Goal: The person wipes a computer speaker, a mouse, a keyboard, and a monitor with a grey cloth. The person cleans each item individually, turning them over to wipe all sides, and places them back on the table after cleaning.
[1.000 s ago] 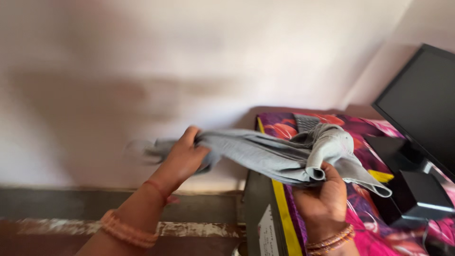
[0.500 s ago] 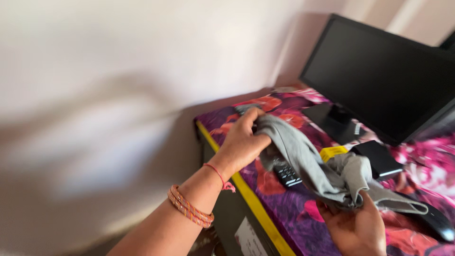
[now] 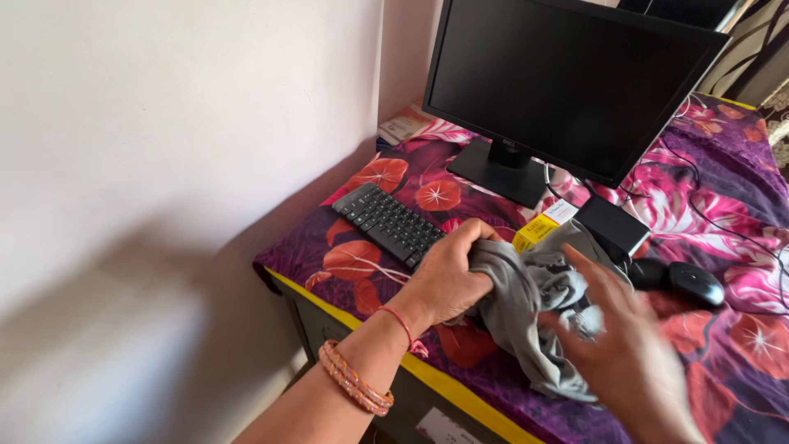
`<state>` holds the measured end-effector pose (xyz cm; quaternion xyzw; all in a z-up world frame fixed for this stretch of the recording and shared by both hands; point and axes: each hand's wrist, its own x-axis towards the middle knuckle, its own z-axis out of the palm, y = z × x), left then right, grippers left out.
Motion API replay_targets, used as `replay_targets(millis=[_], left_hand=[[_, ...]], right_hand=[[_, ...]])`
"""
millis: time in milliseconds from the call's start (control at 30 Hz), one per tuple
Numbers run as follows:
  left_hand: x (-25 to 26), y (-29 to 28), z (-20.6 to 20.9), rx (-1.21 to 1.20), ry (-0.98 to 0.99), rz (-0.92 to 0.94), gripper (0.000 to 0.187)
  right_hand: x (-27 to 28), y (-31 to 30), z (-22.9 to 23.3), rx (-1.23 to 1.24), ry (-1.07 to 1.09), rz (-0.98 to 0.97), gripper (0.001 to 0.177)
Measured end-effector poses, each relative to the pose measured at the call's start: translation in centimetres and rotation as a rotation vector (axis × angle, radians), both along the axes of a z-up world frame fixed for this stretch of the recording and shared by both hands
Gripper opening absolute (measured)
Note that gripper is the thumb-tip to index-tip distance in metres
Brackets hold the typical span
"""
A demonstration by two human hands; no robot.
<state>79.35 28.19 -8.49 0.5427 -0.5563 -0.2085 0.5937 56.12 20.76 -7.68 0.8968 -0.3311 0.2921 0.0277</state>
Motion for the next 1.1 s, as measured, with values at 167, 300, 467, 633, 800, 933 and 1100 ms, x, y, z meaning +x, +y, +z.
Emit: replay_targets(millis=[167,300,467,633,800,933,1100], left_hand=[[2.2,-1.9,-1.5,-0.021,0.323,-0.172,0.041],[6.9,-1.8,-2.9,0.125,0.517,-0.356,0.052],[16.3,-2.7,-6.9,-0.077,-0.533,0.205,0.057],[23.2,-6.6,-11.1,0.146,-0.533,0.390,0.050],[26.3,-9.7,-14.5,0.041,-0.672,0.274,0.049],[27.2,-9.7,-14.8,-0.025,-0.727,0.199,0.052],[26.9,-9.1,-14.2,-0.030,-0.707,0.206,0.048]], right_hand=[[9.4,1.0,-3.2,0.543,-0.461,0.378,0.101],[11.4,-1.5,-5.4,0.591,-0.568,0.185,0.074],[10.5,-4.6,-4.3,0.331,-0.333,-0.188,0.074],[13.6,-4.2,-7.1,0.307,0.080,-0.393,0.092],[16.3,-4.1,-9.9,0.163,0.190,-0.538,0.060],[17.2,-4.3,-9.7,0.274,0.180,-0.716,0.053],[20.6,-4.0,-9.8,0.258,0.189,-0.926,0.056]])
